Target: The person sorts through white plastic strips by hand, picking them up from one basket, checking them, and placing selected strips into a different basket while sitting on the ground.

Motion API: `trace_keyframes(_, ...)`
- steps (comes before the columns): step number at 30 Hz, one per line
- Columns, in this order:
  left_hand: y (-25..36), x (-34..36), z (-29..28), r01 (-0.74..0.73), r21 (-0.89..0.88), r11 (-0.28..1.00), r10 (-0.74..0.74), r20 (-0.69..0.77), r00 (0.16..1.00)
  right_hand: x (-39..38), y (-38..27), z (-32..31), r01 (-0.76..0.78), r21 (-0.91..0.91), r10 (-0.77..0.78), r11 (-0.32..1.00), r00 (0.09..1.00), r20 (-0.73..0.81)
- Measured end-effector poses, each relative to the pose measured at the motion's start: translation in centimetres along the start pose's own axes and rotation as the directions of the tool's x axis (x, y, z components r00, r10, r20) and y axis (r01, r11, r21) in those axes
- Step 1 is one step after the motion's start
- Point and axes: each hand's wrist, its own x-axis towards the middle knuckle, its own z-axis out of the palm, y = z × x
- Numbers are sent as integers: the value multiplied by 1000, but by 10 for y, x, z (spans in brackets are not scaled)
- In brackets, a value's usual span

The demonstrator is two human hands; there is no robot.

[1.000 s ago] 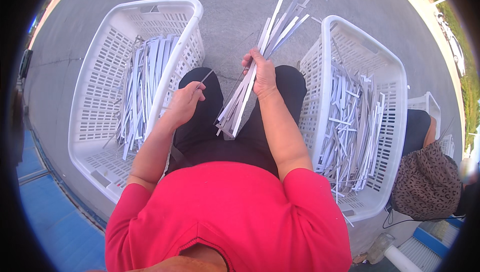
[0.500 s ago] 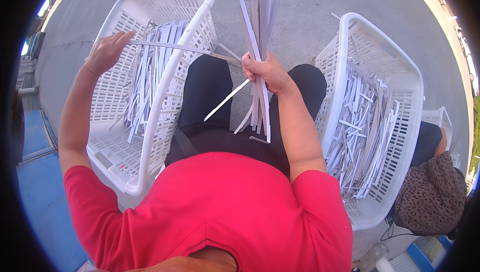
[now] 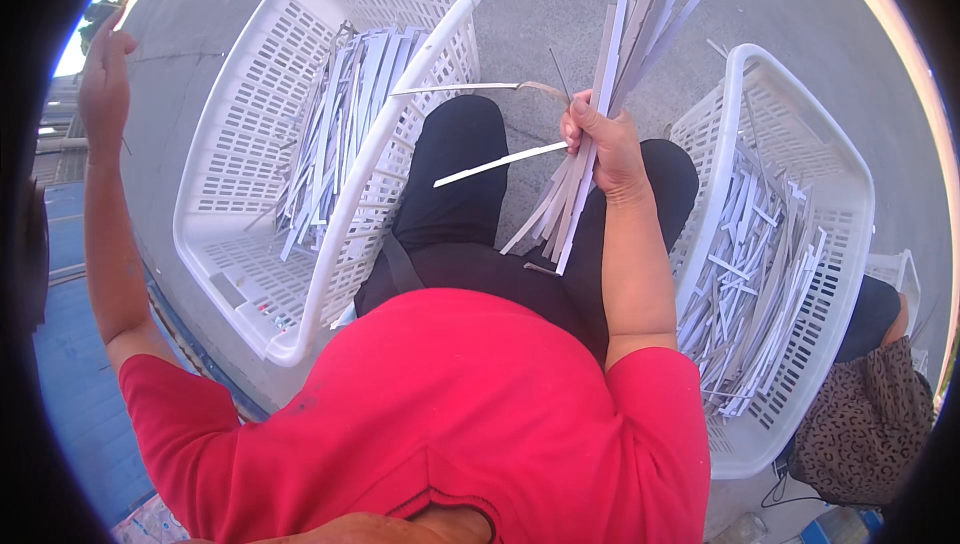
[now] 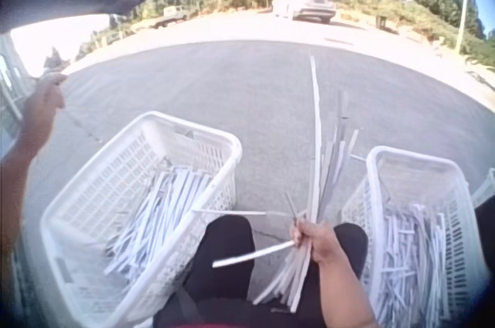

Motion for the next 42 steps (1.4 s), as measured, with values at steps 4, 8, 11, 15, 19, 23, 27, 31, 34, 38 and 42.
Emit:
trace_keyframes(4, 104, -106, 74, 8, -419, 908, 116, 269, 956, -3, 2, 15, -33, -34, 35, 999, 998, 50)
trace_keyframes(8, 194, -174, 129, 615, -699, 365, 109, 688, 717, -6, 1, 25, -28, -37, 31, 999, 996, 86)
trace_keyframes(11, 236, -178, 134, 879, -432, -202, 194, 862, 469, -11, -2, 30, 7, -91, 6, 996, 991, 133)
trace_keyframes(15, 239, -151, 143, 810, -240, -535, 208, 892, 402, -24, -16, 55, 34, -242, 11, 970, 983, 183)
trace_keyframes(19, 236, -138, 145, 679, -317, -662, 77, 873, 482, -32, -23, 80, 11, -394, 96, 919, 964, 250)
trace_keyframes(23, 226, -134, 141, 546, -776, -316, -246, 623, 743, -28, -8, 84, -8, -514, 78, 858, 990, 114)
trace_keyframes(27, 227, -135, 125, 406, -894, -190, -329, 448, 831, -27, -2, 95, -37, -564, 94, 825, 993, 72)
trace_keyframes(31, 212, -110, 91, 145, -867, -476, -604, 443, 663, -26, -9, 103, -2, -726, 59, 688, 997, 53)
trace_keyframes(34, 121, -89, 42, -325, -877, -353, -797, 101, 596, -23, -6, 96, -21, -664, 7, 748, 1000, -24)
trace_keyframes(38, 140, -92, 48, 122, -921, -369, -596, 335, 730, -22, -16, 88, 70, -329, -106, 942, 990, -94)
trace_keyframes(42, 186, -137, 105, 521, -843, 134, -297, 468, 832, -15, -20, 86, 114, 0, -114, 993, 993, 15)
